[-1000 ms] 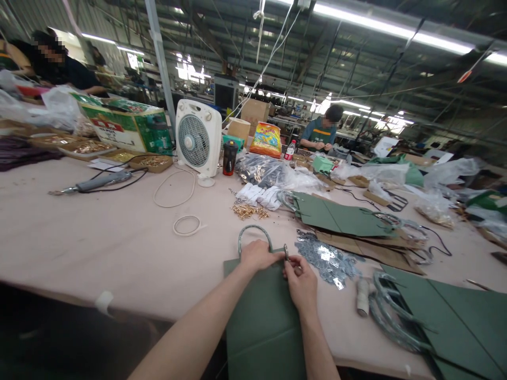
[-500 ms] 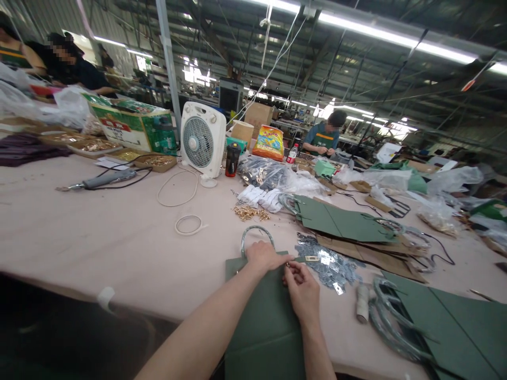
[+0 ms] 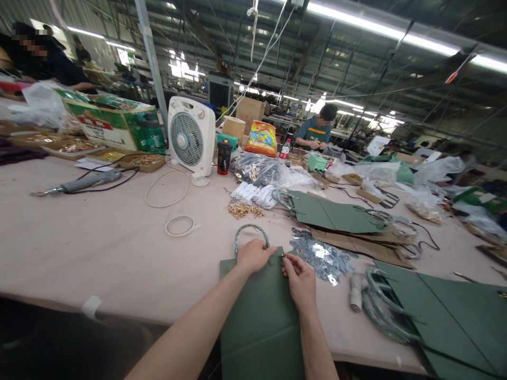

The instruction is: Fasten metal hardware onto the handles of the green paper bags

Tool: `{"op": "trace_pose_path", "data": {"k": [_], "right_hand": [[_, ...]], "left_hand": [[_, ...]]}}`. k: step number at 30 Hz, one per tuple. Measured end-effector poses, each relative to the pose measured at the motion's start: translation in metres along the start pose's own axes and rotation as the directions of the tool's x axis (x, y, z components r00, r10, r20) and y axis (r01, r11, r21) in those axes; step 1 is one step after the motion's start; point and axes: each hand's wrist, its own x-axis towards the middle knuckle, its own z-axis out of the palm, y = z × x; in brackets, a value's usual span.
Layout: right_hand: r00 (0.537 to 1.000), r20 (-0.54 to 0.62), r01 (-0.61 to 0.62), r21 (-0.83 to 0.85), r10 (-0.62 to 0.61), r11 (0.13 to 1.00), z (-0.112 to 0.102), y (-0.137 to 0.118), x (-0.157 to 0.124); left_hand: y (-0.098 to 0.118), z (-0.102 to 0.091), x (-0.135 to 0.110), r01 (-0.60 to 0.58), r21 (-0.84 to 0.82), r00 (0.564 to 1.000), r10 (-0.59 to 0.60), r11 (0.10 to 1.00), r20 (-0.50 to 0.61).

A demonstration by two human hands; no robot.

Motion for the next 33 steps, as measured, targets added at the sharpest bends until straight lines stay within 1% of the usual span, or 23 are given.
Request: {"op": "trace_pose_path", "data": {"k": [3,7,11,14,20,25,28,33], "right_hand": [[1.000,-0.008,0.017,-0.006,-0.017,1.000,0.002,0.001,-0.001],[0.999,0.005,0.040,-0.030,-0.040,0.999,0.004,0.004,0.000],[0.997,0.034,0.073,-0.092,-0.070,0.993,0.004,0.007,0.001],[0.992,0.045,0.123,-0.160,-0.117,0.980,0.004,0.008,0.003],[0.968,0.060,0.251,-0.278,-0.244,0.927,0.006,0.003,0.002],[0.956,0.071,0.291,-0.353,-0.285,0.889,0.009,-0.002,0.001],[0.946,0.087,0.320,-0.402,-0.312,0.858,0.008,0.001,0.003],[0.931,0.158,0.362,-0.498,-0.328,0.788,0.011,0.009,0.007]], "left_hand": [[0.000,-0.002,0.000,0.004,-0.038,1.000,-0.003,0.999,0.014],[-0.002,-0.001,0.000,0.004,-0.067,1.000,-0.003,0.998,0.003],[-0.004,0.002,0.000,-0.002,-0.090,1.000,0.001,0.996,-0.020],[-0.005,0.006,0.000,-0.009,-0.100,0.999,0.004,0.995,-0.049],[-0.007,0.010,0.000,-0.022,-0.088,0.995,0.013,0.996,-0.101],[-0.007,0.010,-0.001,-0.030,-0.093,0.991,0.018,0.995,-0.131],[-0.008,0.012,-0.001,-0.041,-0.107,0.989,0.025,0.993,-0.148],[-0.010,0.015,-0.001,-0.053,-0.134,0.985,0.030,0.990,-0.167]]}}
